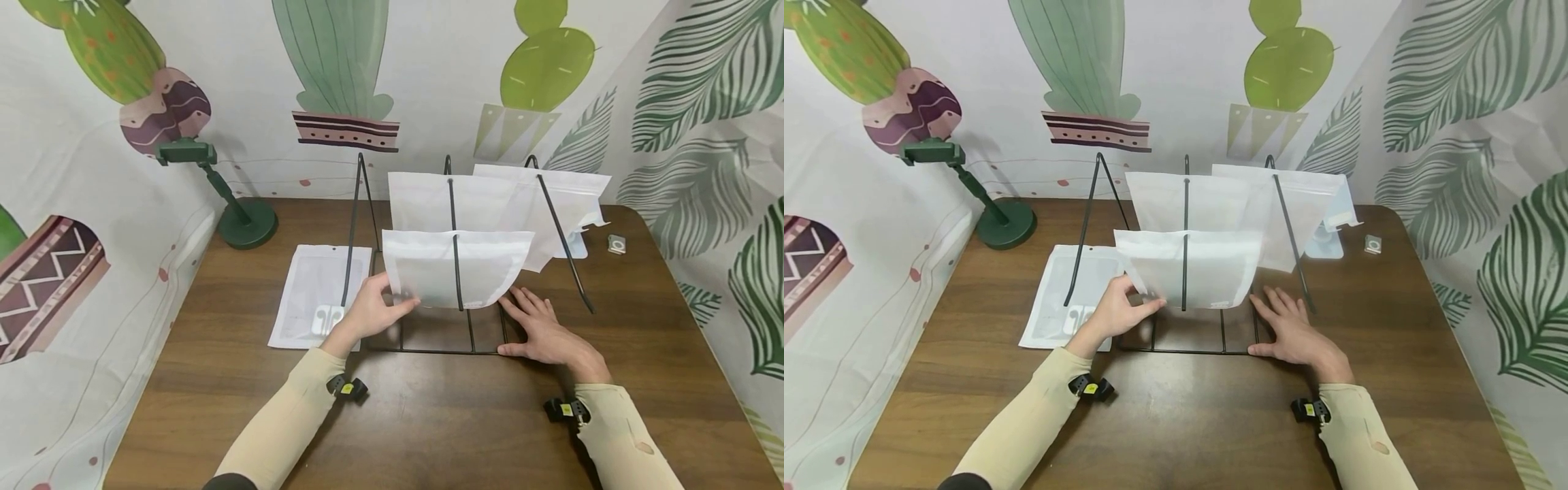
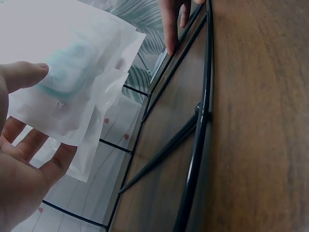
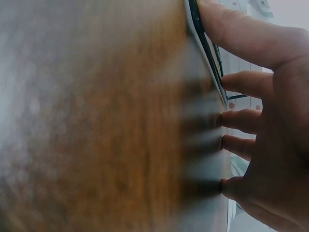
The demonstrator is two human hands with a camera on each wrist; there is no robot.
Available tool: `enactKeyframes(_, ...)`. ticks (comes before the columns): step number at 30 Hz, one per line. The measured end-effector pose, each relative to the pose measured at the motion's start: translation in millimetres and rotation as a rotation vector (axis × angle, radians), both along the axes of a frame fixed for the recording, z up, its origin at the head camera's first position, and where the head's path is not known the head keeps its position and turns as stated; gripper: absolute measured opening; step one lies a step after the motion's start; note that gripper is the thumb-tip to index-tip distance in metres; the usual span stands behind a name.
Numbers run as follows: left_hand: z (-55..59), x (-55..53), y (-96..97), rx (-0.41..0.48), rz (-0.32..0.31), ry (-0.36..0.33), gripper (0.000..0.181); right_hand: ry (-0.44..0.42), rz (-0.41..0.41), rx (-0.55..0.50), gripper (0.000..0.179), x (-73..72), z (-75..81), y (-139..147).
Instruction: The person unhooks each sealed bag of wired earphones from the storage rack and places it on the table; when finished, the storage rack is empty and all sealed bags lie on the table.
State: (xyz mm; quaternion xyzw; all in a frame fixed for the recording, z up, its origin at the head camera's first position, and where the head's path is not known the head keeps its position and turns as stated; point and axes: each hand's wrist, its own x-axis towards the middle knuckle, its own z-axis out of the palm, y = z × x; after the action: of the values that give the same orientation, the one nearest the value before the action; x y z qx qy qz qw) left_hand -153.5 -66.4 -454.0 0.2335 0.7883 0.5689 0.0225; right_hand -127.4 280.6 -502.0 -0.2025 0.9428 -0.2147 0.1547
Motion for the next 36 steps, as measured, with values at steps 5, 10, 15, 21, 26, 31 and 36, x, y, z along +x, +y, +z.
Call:
enactKeyframes(5, -13.7, -3.5, -1.0, -0.005, -0.011, 0.022, 0.019, -0.006, -0.002, -0.004, 0.101, 1.3, 0.9, -0.3)
enactKeyframes(10, -19.8, -4.0, -4.3, 0.009, -0.033, 0.076, 0.018, -0.008, -0.006, -0.003, 0.101, 1.1, 0.9, -0.4)
enactKeyframes(15, -20.8, -3.5, -7.3, 0.026, -0.05, 0.119, 0.016, 0.002, 0.0, -0.008, 0.101, 0.1, 0.9, -0.2)
enactKeyframes(21, -21.2, -2.5, -10.1, -0.004, -0.053, 0.152, 0.013, 0.005, 0.005, -0.013, 0.1, -1.1, 1.2, -0.2)
enactKeyframes(26, -19.2, 1.1, -10.6, -0.001, -0.069, 0.149, 0.013, 0.003, 0.005, -0.02, 0.1, -0.4, 1.4, -0.5)
enactKeyframes(31, -19.0, 5.8, -10.5, -0.009, -0.07, 0.153, 0.014, 0.007, 0.005, -0.029, 0.094, -0.1, -0.1, 0.1)
enactKeyframes(36, -20.1, 10.5, -10.3, -0.012, -0.074, 0.169, 0.015, 0.022, 0.006, -0.037, 0.089, 0.2, -1.8, 0.4)
